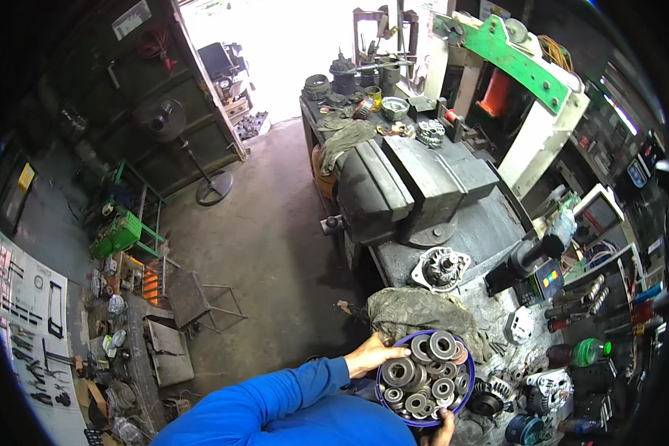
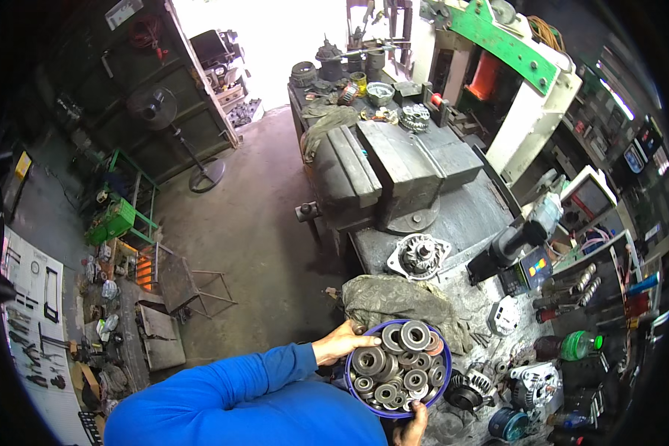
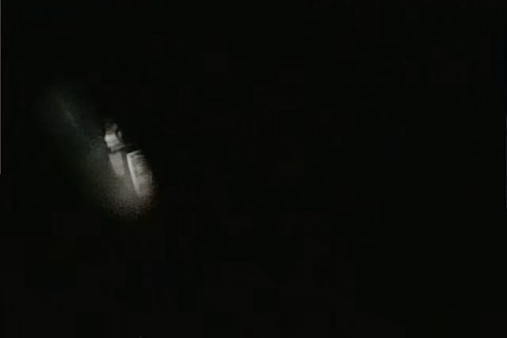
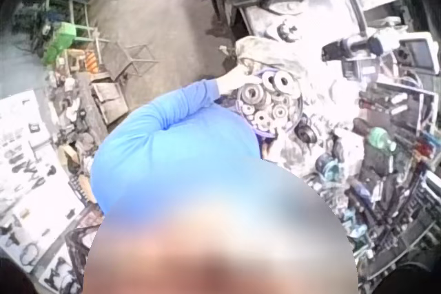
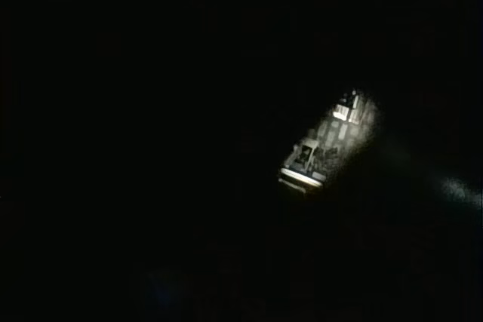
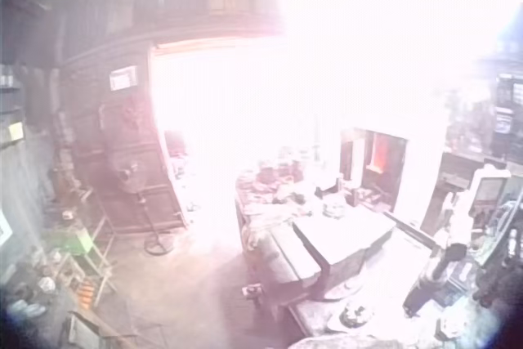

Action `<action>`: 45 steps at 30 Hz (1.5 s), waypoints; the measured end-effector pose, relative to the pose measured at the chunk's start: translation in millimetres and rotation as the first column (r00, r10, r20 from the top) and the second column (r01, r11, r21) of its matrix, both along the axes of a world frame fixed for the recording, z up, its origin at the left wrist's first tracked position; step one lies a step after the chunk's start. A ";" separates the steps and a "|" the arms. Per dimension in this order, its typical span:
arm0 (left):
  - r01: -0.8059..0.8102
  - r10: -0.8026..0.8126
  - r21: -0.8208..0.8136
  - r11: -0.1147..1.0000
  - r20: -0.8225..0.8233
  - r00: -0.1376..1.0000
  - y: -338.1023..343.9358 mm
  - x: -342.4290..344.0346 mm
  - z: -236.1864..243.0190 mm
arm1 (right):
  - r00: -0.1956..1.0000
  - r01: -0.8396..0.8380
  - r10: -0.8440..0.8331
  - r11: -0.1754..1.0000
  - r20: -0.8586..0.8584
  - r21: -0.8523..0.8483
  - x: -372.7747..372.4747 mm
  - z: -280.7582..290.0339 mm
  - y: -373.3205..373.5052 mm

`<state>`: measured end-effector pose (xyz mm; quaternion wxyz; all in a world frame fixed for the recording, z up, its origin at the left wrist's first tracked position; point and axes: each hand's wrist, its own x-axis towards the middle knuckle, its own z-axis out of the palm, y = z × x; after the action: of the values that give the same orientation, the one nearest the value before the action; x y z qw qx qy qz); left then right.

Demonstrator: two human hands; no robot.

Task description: The person selects a bearing from a tray, washes hands, puts on a glove, and installs the bearing into a component on a bench grinder. The person then removes the glove and continues handling the bearing.

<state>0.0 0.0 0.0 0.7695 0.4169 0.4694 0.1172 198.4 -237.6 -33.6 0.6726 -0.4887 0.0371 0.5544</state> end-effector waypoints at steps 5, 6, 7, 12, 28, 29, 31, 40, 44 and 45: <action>-0.198 0.191 0.212 0.957 0.052 0.980 -40.7 -2.8 -37.3 | 0.995 0.088 -0.083 0.990 0.049 -0.107 2.8 -13.9 -26.7; -0.245 0.223 0.192 0.950 0.128 0.966 -44.7 -6.9 -39.0 | 0.995 0.062 -0.051 0.990 0.088 -0.123 0.3 -16.9 -30.8; -0.310 0.268 0.161 0.937 0.239 0.933 -44.8 -10.3 -38.6 | 0.993 0.045 -0.030 0.991 0.117 -0.127 -1.4 -21.0 -30.0; -0.305 0.218 0.143 0.942 0.431 0.876 -44.4 -39.1 -6.0 | 0.977 -0.077 0.072 0.997 0.201 0.021 -11.4 13.1 -22.6; -0.550 0.445 0.207 0.809 0.395 0.803 -29.2 -282.2 34.7 | 0.910 -0.376 0.343 0.919 0.232 0.117 -208.3 78.8 90.0; -0.570 0.463 0.201 0.797 0.404 0.789 -25.7 -297.8 33.3 | 0.895 -0.406 0.374 0.909 0.242 0.097 -220.9 80.2 103.1; -0.594 0.462 0.164 0.788 0.482 0.745 -15.6 -324.7 32.1 | 0.879 -0.435 0.398 0.895 0.262 0.100 -243.1 81.8 127.8; -0.762 0.632 0.225 0.607 0.446 0.634 77.8 -443.5 19.2 | 0.736 -0.649 0.603 0.758 0.306 0.065 -336.8 53.2 302.6; -0.832 0.741 0.251 0.495 0.377 0.555 148.1 -510.2 18.9 | 0.638 -0.765 0.718 0.632 0.279 0.123 -410.7 34.9 419.6; -0.843 0.769 0.279 0.460 0.348 0.535 165.0 -531.6 25.2 | 0.593 -0.805 0.782 0.579 0.194 0.129 -432.7 33.5 451.2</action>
<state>-531.6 165.0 25.2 0.5507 0.2851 0.5054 0.6000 -234.3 213.6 -0.1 0.4001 -0.4135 -0.2811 0.7681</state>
